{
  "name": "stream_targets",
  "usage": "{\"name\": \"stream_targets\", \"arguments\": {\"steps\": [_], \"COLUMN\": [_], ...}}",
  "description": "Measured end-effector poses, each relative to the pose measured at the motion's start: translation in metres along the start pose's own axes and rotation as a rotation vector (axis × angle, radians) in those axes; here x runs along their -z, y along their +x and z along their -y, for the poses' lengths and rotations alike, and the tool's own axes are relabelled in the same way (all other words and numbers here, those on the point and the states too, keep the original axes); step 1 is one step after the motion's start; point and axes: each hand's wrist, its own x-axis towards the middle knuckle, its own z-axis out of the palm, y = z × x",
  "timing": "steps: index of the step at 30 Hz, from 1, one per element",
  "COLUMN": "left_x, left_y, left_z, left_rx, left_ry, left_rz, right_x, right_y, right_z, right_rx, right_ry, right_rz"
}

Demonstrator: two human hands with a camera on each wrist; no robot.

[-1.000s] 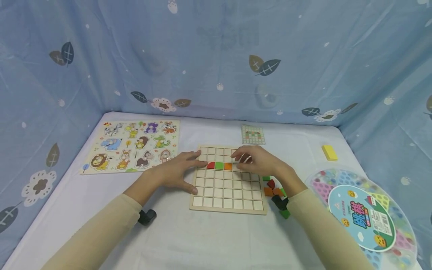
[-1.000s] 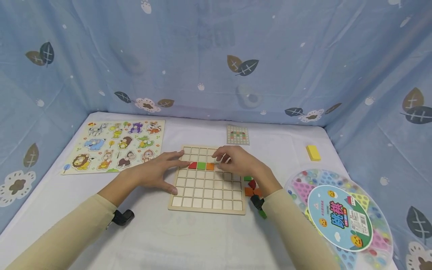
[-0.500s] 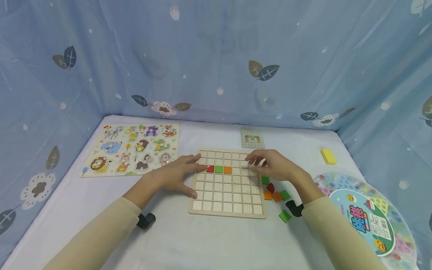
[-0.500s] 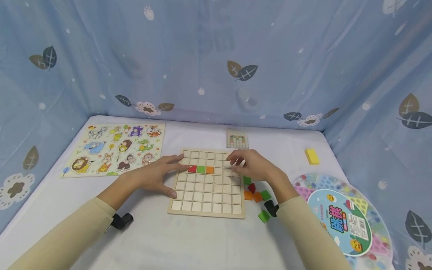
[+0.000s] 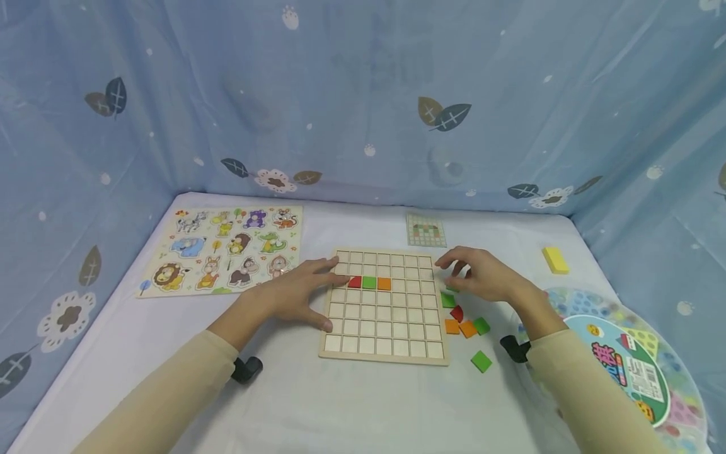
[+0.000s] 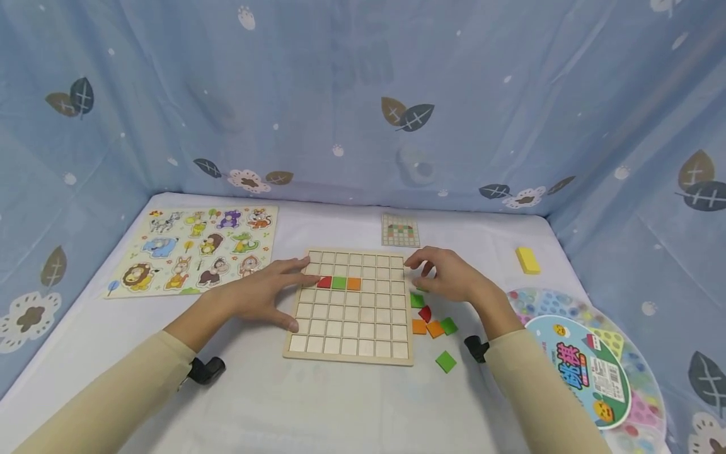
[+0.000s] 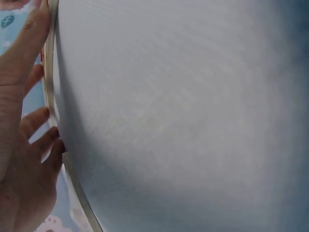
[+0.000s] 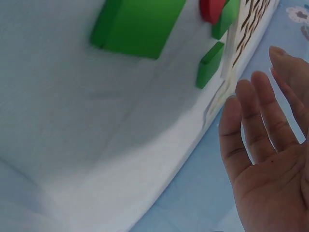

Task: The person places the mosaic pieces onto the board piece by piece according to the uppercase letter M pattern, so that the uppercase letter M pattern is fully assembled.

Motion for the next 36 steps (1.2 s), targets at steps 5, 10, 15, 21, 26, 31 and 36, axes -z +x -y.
{"name": "stream_targets", "arguments": {"steps": [5, 10, 15, 21, 26, 31, 36], "left_x": [0.002, 0.000, 0.000, -0.001, 0.000, 0.001, 0.002], "left_y": [0.000, 0.002, 0.003, 0.003, 0.001, 0.000, 0.001], "left_z": [0.002, 0.003, 0.002, 0.003, 0.000, -0.003, -0.003], "left_rx": [0.006, -0.006, 0.000, -0.002, -0.002, -0.015, -0.013], "left_ry": [0.003, -0.001, -0.002, 0.009, 0.003, -0.008, 0.006], "left_rz": [0.007, 0.012, 0.017, 0.010, 0.006, -0.006, -0.002], "right_x": [0.000, 0.000, -0.001, -0.003, -0.004, -0.006, -0.006], "right_y": [-0.001, -0.006, -0.008, -0.007, -0.005, -0.005, -0.005], "right_z": [-0.006, -0.012, -0.017, -0.021, -0.022, -0.024, -0.024], "right_rx": [-0.017, -0.045, -0.060, -0.077, -0.093, -0.102, -0.110], "right_ry": [0.004, 0.000, -0.001, -0.013, -0.026, -0.031, -0.041], "right_rz": [-0.009, -0.026, -0.014, 0.001, 0.010, 0.011, 0.022]}}
